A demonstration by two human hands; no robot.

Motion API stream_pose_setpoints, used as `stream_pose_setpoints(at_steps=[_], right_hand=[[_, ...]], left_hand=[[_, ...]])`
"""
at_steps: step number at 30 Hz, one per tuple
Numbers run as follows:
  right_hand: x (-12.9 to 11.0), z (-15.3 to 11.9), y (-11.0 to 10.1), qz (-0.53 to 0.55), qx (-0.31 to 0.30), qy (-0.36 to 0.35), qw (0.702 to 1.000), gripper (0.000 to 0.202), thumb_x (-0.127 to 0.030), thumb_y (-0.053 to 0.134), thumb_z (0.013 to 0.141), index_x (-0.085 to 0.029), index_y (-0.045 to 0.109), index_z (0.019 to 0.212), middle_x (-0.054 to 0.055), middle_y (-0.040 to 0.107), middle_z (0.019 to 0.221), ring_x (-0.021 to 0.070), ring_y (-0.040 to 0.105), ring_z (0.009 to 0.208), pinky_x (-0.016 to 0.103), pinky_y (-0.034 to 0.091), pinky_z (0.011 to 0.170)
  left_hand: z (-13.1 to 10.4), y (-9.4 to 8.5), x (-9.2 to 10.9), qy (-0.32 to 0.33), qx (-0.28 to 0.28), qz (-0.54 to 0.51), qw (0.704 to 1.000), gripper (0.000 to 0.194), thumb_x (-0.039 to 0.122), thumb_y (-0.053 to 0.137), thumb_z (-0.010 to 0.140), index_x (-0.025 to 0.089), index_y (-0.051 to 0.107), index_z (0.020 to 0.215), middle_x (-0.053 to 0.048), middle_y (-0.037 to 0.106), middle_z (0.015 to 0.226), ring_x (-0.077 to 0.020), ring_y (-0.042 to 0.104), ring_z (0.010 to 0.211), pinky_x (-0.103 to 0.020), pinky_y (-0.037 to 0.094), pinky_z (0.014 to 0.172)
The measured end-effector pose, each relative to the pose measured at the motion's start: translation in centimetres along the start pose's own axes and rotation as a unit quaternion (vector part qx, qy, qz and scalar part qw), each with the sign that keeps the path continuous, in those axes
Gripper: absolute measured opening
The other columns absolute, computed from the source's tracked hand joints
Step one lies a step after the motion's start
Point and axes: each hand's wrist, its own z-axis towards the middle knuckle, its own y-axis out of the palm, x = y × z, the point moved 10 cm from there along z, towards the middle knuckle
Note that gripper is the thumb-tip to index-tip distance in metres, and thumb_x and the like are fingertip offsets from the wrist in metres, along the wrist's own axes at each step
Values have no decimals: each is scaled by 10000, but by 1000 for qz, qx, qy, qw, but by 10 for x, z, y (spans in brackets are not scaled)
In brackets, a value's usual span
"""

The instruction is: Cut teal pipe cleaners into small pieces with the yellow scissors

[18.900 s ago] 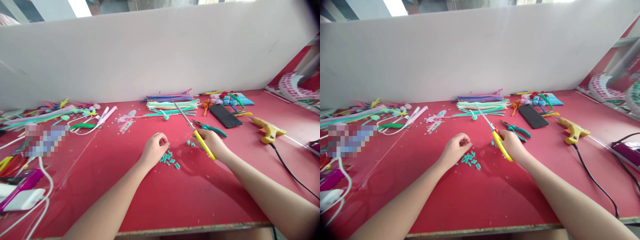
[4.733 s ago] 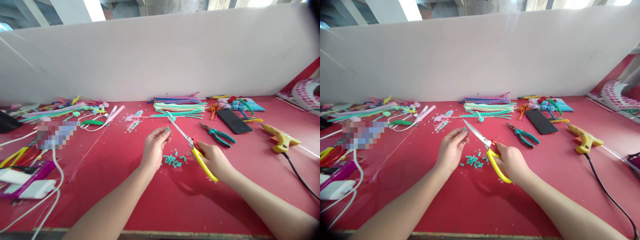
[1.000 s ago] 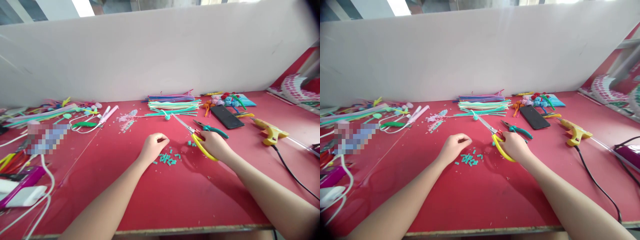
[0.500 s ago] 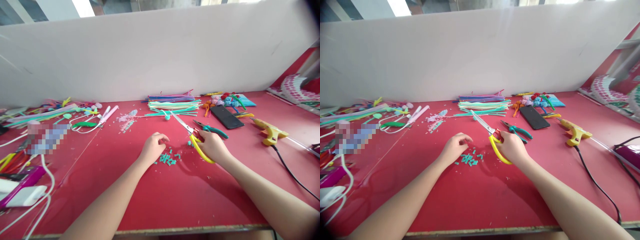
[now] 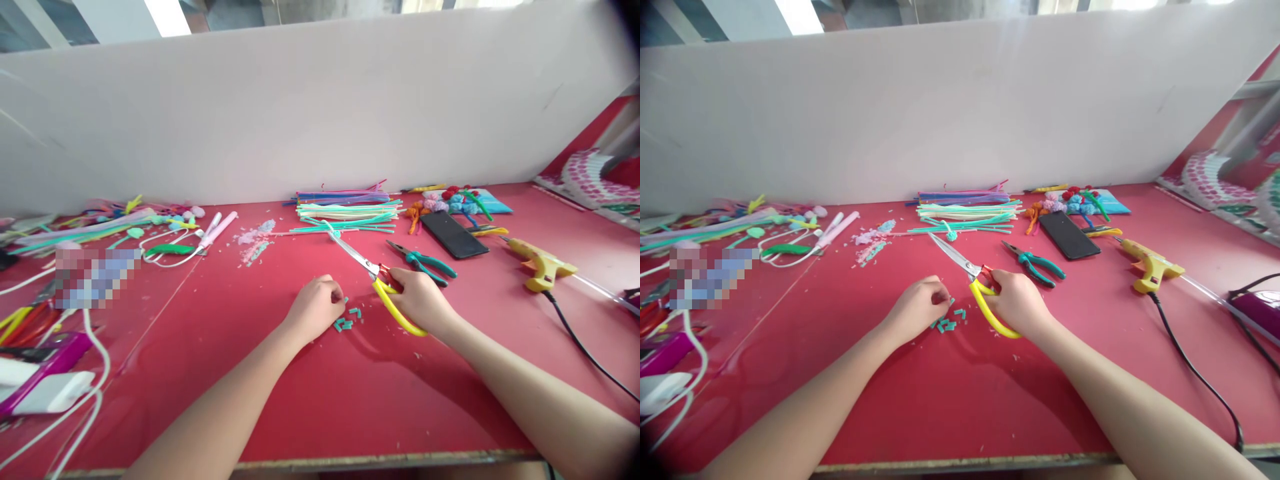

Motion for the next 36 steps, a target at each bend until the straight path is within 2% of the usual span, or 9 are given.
stream_pose_setpoints(at_steps=[5, 7, 16, 20, 25, 28, 30, 33, 36], right_hand=[[-14, -11, 25, 168, -118, 19, 979, 200, -355, 445, 674, -171, 421, 598, -56, 317, 509, 60, 296, 460, 192, 196, 411], [-19, -15, 30, 209, -139, 29, 968, 203, -362, 446, 677, -169, 433, 613, -57, 339, 511, 59, 319, 448, 189, 200, 401], [-23, -23, 31, 295, -133, 56, 944, 61, -219, 430, 663, -169, 459, 643, -77, 373, 437, 42, 336, 354, 168, 239, 359], [-21, -22, 23, 310, -95, 53, 945, 66, -224, 441, 673, -172, 449, 633, -79, 380, 430, 44, 357, 349, 163, 251, 354], [-8, -16, 16, 302, -52, 76, 949, 127, -299, 443, 699, -181, 446, 653, -79, 373, 421, 59, 377, 336, 170, 263, 339], [-6, -15, 18, 289, -62, 78, 952, 116, -293, 438, 698, -183, 445, 661, -81, 363, 426, 61, 371, 339, 175, 260, 345], [-8, -15, 18, 262, -66, 67, 961, 95, -266, 427, 693, -182, 438, 651, -76, 363, 443, 59, 365, 361, 177, 245, 360], [-15, -16, 20, 219, -71, 32, 973, 92, -241, 414, 685, -179, 410, 616, -63, 369, 490, 59, 357, 420, 183, 230, 393], [-23, -18, 20, 189, -73, 0, 979, 111, -252, 429, 675, -178, 394, 601, -57, 351, 521, 63, 324, 473, 186, 222, 419]], left_hand=[[-4, -10, 26, 55, 21, -79, 995, 62, 166, 490, 679, 170, 514, 622, 15, 458, 655, -94, 441, 594, -214, 355, 569], [-7, -11, 36, 80, 24, -91, 992, 50, 155, 501, 677, 170, 513, 631, 17, 449, 649, -95, 432, 595, -219, 355, 574], [-14, -8, 53, 105, -1, -112, 988, 65, 132, 470, 705, 172, 508, 671, 2, 471, 704, -103, 456, 653, -226, 371, 614], [-14, -8, 56, 121, -3, -92, 988, 82, 142, 461, 716, 167, 507, 652, -3, 472, 686, -109, 456, 656, -229, 358, 610], [-7, -15, 34, 81, 42, -44, 995, 215, 202, 451, 744, 157, 478, 535, 14, 415, 596, -89, 409, 564, -218, 324, 548], [-5, -21, 24, 45, 74, -73, 994, 88, 153, 460, 725, 174, 545, 719, 9, 469, 688, -87, 437, 602, -211, 345, 573], [-5, -20, 29, 52, 62, -107, 991, 148, 130, 458, 720, 188, 555, 816, 1, 501, 746, -90, 460, 637, -213, 361, 598], [-9, -10, 42, 76, 10, -138, 987, 114, 186, 475, 731, 186, 582, 770, -6, 515, 720, -99, 472, 629, -223, 367, 586], [-12, -5, 43, 65, -1, -139, 988, 89, 204, 508, 712, 188, 593, 732, -6, 517, 697, -110, 474, 634, -233, 366, 579]])
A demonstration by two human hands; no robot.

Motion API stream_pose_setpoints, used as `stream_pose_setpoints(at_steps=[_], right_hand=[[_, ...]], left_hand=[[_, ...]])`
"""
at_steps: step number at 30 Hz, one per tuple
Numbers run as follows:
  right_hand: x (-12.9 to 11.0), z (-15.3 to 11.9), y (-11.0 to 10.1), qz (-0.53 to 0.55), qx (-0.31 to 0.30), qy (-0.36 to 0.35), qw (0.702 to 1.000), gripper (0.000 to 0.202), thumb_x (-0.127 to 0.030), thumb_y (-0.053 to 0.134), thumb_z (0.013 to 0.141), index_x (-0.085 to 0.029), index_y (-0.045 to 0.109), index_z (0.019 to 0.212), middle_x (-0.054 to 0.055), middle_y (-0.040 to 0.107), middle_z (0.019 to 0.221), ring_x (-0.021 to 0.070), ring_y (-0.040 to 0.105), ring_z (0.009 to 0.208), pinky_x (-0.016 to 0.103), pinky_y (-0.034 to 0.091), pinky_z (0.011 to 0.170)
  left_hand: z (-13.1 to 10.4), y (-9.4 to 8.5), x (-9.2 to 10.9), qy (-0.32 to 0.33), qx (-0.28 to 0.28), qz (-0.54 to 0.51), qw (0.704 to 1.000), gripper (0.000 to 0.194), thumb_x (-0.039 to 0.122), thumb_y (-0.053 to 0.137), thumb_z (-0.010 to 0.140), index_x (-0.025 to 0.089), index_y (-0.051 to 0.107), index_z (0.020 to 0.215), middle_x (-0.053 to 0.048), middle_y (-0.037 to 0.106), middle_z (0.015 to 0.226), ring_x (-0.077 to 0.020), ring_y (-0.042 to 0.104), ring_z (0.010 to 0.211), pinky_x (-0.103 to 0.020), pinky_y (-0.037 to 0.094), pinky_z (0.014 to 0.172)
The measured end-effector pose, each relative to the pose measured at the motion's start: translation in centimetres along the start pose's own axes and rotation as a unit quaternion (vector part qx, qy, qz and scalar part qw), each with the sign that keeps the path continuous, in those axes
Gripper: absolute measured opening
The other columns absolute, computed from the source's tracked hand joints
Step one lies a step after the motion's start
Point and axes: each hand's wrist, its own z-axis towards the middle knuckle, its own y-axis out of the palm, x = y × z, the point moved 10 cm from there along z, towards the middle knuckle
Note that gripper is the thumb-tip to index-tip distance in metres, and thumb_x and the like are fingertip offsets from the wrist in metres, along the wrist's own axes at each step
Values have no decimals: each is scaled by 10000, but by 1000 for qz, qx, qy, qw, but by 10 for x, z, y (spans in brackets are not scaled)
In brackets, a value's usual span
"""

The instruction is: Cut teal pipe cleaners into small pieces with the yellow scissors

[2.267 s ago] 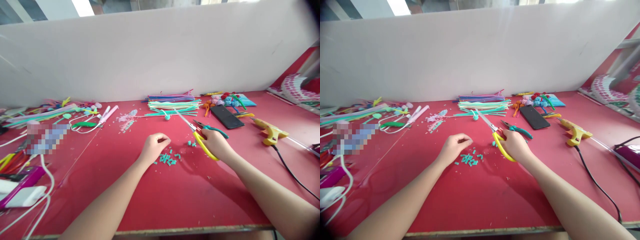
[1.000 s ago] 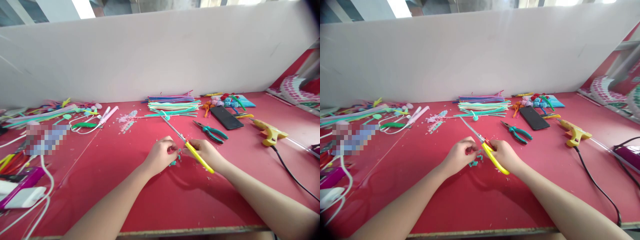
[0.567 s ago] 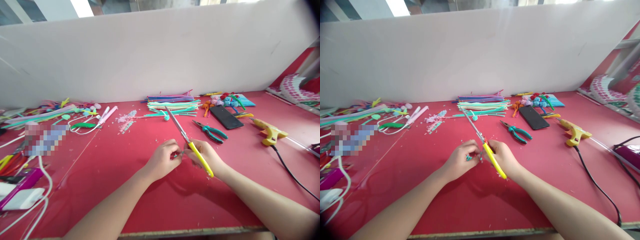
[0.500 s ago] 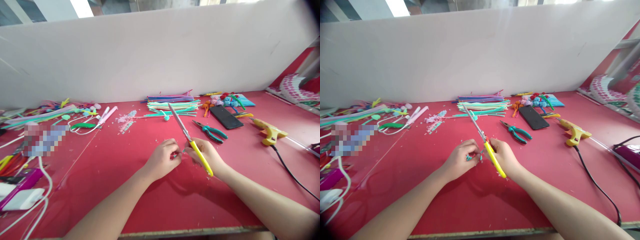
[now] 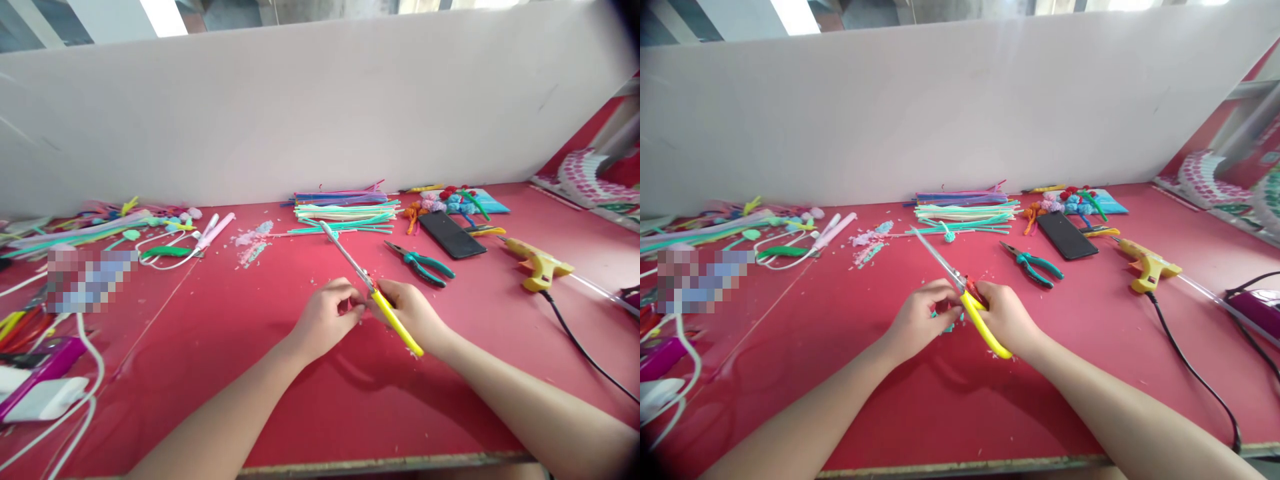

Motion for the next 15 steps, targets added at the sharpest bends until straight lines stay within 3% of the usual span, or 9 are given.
stream_pose_setpoints(at_steps=[4, 8, 13, 15], right_hand=[[-4, -1, 0, -25, 6, -15, 1000, 145, -279, 441, 674, -176, 381, 592, -58, 311, 533, 64, 268, 498, 188, 203, 428], [-4, -1, -7, -45, 26, -23, 998, 218, -346, 455, 681, -180, 352, 584, -60, 272, 533, 63, 234, 499, 188, 185, 428], [-10, -2, -13, -170, 42, -32, 984, 287, -459, 447, 684, -191, 382, 606, -53, 341, 499, 67, 252, 456, 202, 183, 434], [-11, -3, -14, -230, 49, -31, 972, 296, -487, 424, 693, -197, 411, 636, -40, 392, 489, 74, 296, 431, 210, 182, 434]], left_hand=[[-1, 1, -4, -18, 6, -11, 1000, 90, 207, 510, 710, 182, 595, 690, -11, 531, 703, -116, 475, 653, -240, 367, 596], [1, -11, -8, -51, 42, -109, 992, 110, 255, 516, 708, 171, 579, 676, 5, 516, 649, -103, 465, 610, -224, 363, 568], [-2, -43, -34, -113, 194, -302, 927, 98, 246, 594, 638, 168, 580, 695, 26, 535, 624, -78, 468, 578, -200, 368, 575], [-3, -47, -42, -118, 224, -367, 895, 119, 221, 609, 623, 163, 586, 725, 25, 535, 609, -72, 468, 558, -196, 370, 561]])
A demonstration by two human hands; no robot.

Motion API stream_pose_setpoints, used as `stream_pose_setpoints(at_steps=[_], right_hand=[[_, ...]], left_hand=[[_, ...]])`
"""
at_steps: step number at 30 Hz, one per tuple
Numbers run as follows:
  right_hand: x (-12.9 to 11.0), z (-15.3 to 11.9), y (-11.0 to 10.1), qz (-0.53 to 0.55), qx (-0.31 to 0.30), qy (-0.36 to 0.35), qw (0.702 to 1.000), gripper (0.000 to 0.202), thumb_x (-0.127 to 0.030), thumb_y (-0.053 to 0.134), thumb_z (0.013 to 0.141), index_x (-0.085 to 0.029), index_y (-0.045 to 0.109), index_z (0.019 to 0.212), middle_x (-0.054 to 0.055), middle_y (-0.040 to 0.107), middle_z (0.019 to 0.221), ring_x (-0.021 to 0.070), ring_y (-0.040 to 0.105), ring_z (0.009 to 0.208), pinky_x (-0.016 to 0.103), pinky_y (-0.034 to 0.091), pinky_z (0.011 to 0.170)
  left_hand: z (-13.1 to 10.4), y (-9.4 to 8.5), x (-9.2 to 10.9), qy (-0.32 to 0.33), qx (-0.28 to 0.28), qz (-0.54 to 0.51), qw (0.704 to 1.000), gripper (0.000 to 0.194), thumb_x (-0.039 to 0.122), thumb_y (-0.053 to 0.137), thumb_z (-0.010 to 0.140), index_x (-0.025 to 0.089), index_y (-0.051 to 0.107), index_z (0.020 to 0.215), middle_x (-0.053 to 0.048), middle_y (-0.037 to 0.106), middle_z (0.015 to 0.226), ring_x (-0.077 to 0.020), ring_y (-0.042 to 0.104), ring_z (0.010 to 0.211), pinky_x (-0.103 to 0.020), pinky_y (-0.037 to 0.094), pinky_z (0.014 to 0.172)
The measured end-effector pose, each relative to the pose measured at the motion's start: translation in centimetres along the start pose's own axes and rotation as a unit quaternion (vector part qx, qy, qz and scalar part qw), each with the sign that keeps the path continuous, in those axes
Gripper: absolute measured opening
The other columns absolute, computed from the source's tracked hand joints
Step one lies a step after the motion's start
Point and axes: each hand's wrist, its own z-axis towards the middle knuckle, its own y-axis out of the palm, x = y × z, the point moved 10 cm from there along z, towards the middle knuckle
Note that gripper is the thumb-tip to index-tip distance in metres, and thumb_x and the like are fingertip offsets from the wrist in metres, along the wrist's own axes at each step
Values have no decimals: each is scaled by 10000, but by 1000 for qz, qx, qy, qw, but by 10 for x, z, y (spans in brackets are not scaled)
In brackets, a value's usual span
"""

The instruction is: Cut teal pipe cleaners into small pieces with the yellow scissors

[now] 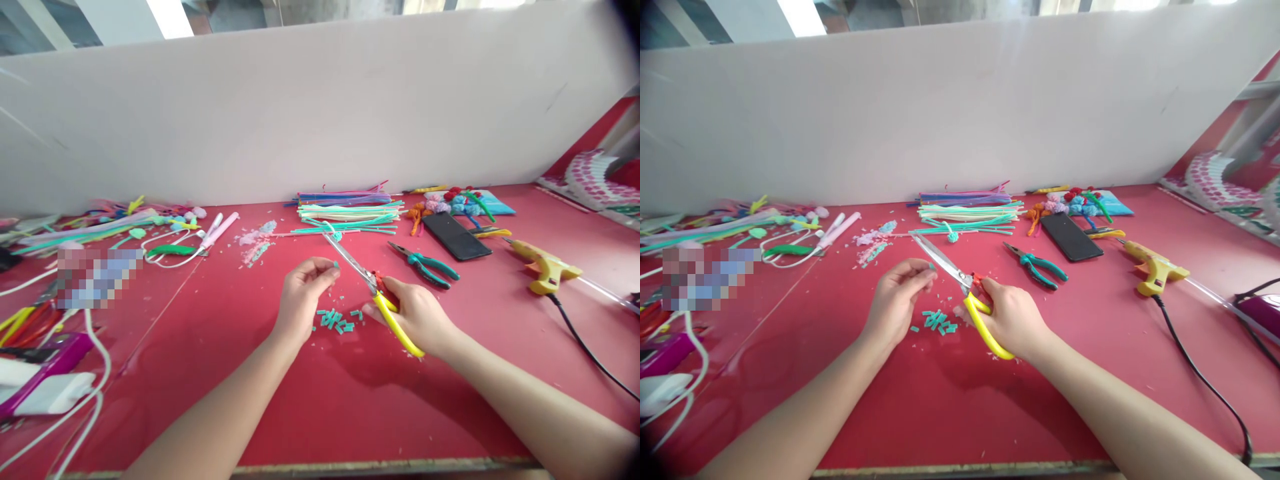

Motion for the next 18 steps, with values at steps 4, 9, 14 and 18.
stream_pose_setpoints(at_steps=[4, 9, 14, 18], right_hand=[[-1, 0, 0, -95, 21, -16, 995, 316, -508, 376, 721, -201, 446, 696, -5, 487, 521, 105, 412, 439, 224, 174, 439], [0, 1, 5, -145, 15, -30, 989, 389, -542, 329, 735, -188, 487, 757, 8, 509, 506, 116, 433, 416, 230, 156, 426], [-2, 0, 7, -149, 14, -42, 988, 424, -558, 310, 742, -179, 493, 795, 6, 507, 494, 116, 439, 416, 232, 159, 424], [-3, -1, 9, -157, 13, -49, 986, 423, -556, 305, 747, -177, 489, 790, 6, 508, 496, 116, 437, 417, 232, 159, 420]], left_hand=[[4, -8, -1, -1, 19, -89, 996, 114, 191, 599, 633, 148, 590, 738, 6, 562, 650, -71, 503, 579, -205, 398, 589], [5, -12, 0, -2, 28, -124, 992, 110, 183, 584, 650, 142, 593, 752, -9, 587, 693, -79, 534, 615, -216, 422, 621], [6, -16, -3, -3, 35, -131, 991, 104, 188, 581, 653, 138, 590, 744, -9, 581, 668, -82, 535, 602, -224, 426, 622], [5, -16, -5, -7, 38, -135, 990, 93, 189, 577, 658, 141, 588, 738, -6, 583, 657, -84, 538, 603, -224, 423, 626]])
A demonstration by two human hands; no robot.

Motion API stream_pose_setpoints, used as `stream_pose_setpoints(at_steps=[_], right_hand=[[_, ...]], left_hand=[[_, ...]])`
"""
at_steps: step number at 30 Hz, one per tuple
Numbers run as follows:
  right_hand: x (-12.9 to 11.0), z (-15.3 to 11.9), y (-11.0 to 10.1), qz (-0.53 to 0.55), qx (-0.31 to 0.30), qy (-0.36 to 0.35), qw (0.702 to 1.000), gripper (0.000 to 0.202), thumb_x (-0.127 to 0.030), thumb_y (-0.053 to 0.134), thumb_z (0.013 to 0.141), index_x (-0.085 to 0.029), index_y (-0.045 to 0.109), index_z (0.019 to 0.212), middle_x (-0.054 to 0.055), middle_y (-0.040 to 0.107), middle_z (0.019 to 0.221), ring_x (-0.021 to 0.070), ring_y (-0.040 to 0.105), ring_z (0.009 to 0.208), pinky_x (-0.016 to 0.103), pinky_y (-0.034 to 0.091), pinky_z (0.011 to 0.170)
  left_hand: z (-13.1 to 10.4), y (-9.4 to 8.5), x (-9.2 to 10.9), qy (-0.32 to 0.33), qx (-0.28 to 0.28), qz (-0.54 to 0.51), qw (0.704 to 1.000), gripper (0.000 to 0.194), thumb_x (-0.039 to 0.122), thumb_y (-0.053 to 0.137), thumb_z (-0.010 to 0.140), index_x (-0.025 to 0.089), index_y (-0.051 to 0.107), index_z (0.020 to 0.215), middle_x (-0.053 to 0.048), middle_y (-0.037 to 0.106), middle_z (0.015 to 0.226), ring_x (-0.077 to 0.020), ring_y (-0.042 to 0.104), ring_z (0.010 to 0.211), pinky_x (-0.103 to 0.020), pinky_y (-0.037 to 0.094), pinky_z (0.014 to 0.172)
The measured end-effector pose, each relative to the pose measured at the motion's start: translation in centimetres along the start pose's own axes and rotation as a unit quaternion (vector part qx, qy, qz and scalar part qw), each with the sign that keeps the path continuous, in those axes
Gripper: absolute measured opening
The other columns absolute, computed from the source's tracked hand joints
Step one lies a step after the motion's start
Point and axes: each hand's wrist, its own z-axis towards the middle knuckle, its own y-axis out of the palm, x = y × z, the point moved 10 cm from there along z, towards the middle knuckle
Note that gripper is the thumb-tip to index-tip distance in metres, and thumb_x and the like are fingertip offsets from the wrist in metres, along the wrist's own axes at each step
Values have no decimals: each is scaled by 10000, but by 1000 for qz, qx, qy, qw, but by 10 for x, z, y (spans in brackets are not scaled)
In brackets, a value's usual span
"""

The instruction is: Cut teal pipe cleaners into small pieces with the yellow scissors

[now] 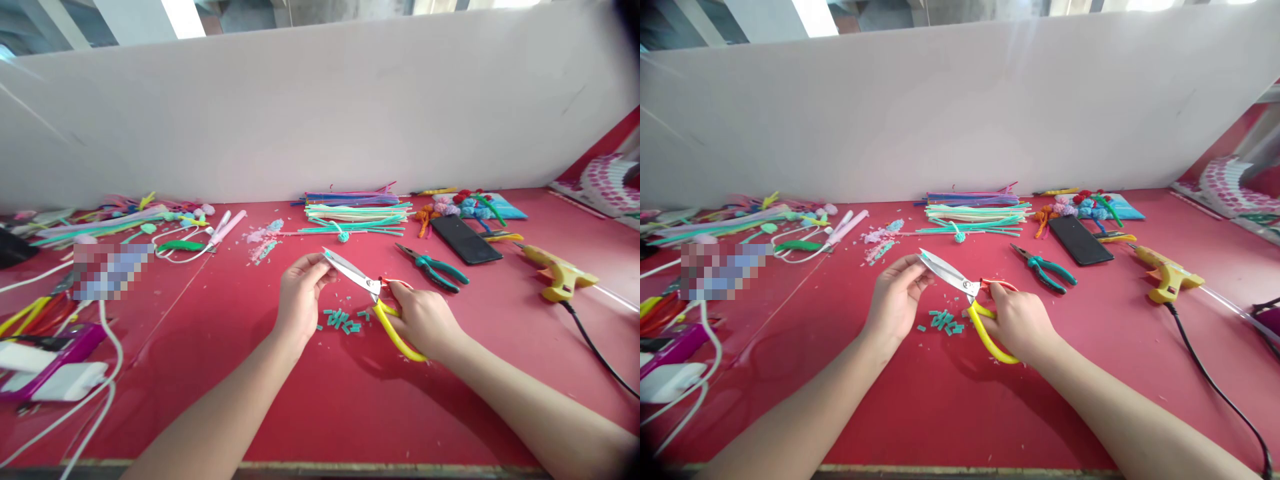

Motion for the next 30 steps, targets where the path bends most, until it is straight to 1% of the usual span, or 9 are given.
stream_pose_setpoints(at_steps=[9, 16, 25, 28, 30], right_hand=[[0, 0, 0, -5, 6, 2, 1000, 481, -587, 260, 748, -170, 498, 786, 7, 487, 471, 108, 399, 392, 230, 154, 415], [-1, 0, 0, -14, 13, -3, 1000, 463, -579, 259, 754, -173, 482, 752, -2, 469, 462, 95, 362, 374, 221, 148, 410], [1, 0, -1, -23, 10, 10, 1000, 415, -562, 303, 743, -183, 458, 676, -18, 413, 441, 84, 308, 360, 221, 139, 402], [5, 0, 0, 0, 6, 27, 1000, 369, -539, 357, 728, -189, 453, 658, -23, 403, 444, 82, 296, 372, 219, 143, 407], [8, 0, 1, 50, 8, 40, 998, 338, -518, 396, 714, -192, 446, 641, -31, 396, 452, 77, 288, 390, 212, 154, 411]], left_hand=[[-1, -1, 1, -10, 19, 4, 1000, 105, 199, 598, 625, 143, 603, 714, -1, 589, 642, -82, 541, 587, -226, 425, 625], [0, -2, 2, -1, 9, 2, 1000, 128, 198, 599, 630, 136, 611, 741, -11, 596, 653, -83, 544, 587, -231, 429, 622], [0, -3, 3, 2, 21, 11, 1000, 124, 207, 607, 619, 142, 613, 725, -6, 603, 663, -77, 542, 586, -223, 424, 618], [0, -3, 3, 4, 20, 14, 1000, 112, 204, 606, 627, 143, 608, 721, -3, 607, 664, -74, 544, 589, -219, 421, 625], [0, -1, 1, 0, 12, 13, 1000, 115, 203, 603, 637, 142, 603, 735, -8, 613, 670, -78, 549, 601, -222, 422, 637]])
